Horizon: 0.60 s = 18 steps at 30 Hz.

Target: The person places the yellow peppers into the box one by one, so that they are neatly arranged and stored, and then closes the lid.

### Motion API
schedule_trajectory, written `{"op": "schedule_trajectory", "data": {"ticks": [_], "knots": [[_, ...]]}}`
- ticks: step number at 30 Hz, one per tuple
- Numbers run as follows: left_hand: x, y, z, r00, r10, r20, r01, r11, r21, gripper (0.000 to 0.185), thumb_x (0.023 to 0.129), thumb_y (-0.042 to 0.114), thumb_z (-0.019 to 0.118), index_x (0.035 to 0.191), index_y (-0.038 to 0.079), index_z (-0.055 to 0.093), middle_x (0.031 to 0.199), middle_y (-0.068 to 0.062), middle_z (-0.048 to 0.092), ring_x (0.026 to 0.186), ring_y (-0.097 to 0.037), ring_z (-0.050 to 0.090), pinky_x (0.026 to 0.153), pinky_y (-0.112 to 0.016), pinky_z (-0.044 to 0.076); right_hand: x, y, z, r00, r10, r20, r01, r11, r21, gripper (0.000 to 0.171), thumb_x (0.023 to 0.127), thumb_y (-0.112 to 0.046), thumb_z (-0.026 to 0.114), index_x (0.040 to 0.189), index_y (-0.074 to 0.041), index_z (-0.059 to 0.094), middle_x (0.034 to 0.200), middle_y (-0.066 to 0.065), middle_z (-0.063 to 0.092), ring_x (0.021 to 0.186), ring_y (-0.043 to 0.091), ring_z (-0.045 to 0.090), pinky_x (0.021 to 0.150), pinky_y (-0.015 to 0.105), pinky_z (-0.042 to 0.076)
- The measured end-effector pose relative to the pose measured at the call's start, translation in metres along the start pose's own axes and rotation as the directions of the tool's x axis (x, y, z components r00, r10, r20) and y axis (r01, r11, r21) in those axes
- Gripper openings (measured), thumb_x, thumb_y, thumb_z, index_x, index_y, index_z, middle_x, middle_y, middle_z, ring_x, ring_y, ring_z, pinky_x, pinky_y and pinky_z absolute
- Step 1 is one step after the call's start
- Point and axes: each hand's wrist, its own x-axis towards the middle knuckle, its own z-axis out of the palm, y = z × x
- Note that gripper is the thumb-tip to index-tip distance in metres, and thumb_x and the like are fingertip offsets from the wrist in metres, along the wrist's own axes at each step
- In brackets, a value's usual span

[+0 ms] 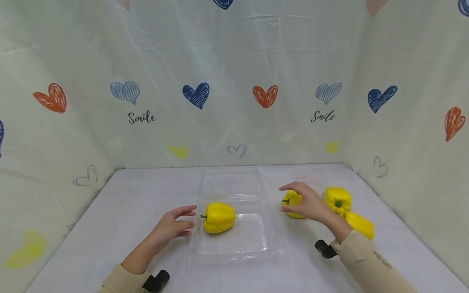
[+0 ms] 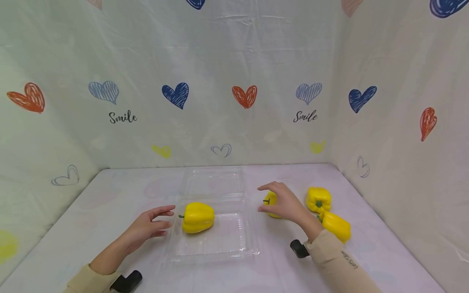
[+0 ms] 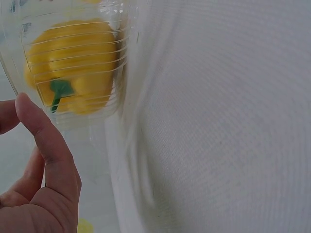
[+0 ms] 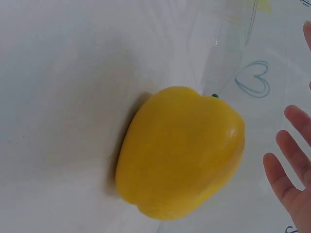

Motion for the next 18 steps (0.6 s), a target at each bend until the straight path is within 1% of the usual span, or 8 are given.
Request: {"op": "schedule_trajectory", "data": {"ticks": [6,10,13,18], "knots": [[0.000,0.000,0.000,1.000,0.007,-0.001,-0.007,1.000,-0.004,0.051,0.082,0.003,0.066,0.131,0.007,0.052,0.119,-0.013,0.052,0.086,-0.020,0.058,0.074,-0.034,0.055,-0.007,0.013,-0.001,0.999,0.035,-0.015,-0.035,0.999,-0.021,0.046,0.071,-0.020,0.081,0.112,-0.008,0.064,0.114,0.008,0.060,0.111,0.033,0.046,0.095,0.053,0.038],[-0.001,0.001,0.000,1.000,0.005,0.000,-0.005,1.000,0.000,0.050,0.083,0.003,0.065,0.131,0.007,0.052,0.120,-0.013,0.052,0.085,-0.020,0.058,0.074,-0.034,0.055,-0.010,0.023,0.001,0.998,0.047,-0.038,-0.047,0.999,-0.007,0.046,0.070,-0.019,0.082,0.111,-0.006,0.064,0.114,0.011,0.058,0.111,0.034,0.044,0.094,0.055,0.037],[-0.001,0.001,0.001,1.000,0.007,0.003,-0.006,1.000,-0.003,0.050,0.083,0.003,0.065,0.131,0.007,0.052,0.120,-0.013,0.051,0.085,-0.020,0.058,0.074,-0.034,0.055,-0.012,0.031,0.001,0.998,0.047,-0.052,-0.047,0.999,0.004,0.047,0.070,-0.020,0.082,0.110,-0.005,0.064,0.114,0.012,0.057,0.109,0.035,0.044,0.094,0.056,0.035],[-0.002,0.001,0.000,1.000,0.007,0.001,-0.007,1.000,-0.003,0.050,0.083,0.002,0.065,0.131,0.007,0.052,0.120,-0.013,0.051,0.086,-0.020,0.058,0.074,-0.034,0.055,-0.014,0.042,0.004,0.997,0.065,-0.035,-0.065,0.998,0.000,0.047,0.070,-0.021,0.082,0.110,-0.005,0.064,0.114,0.014,0.056,0.109,0.037,0.046,0.094,0.056,0.035]]}}
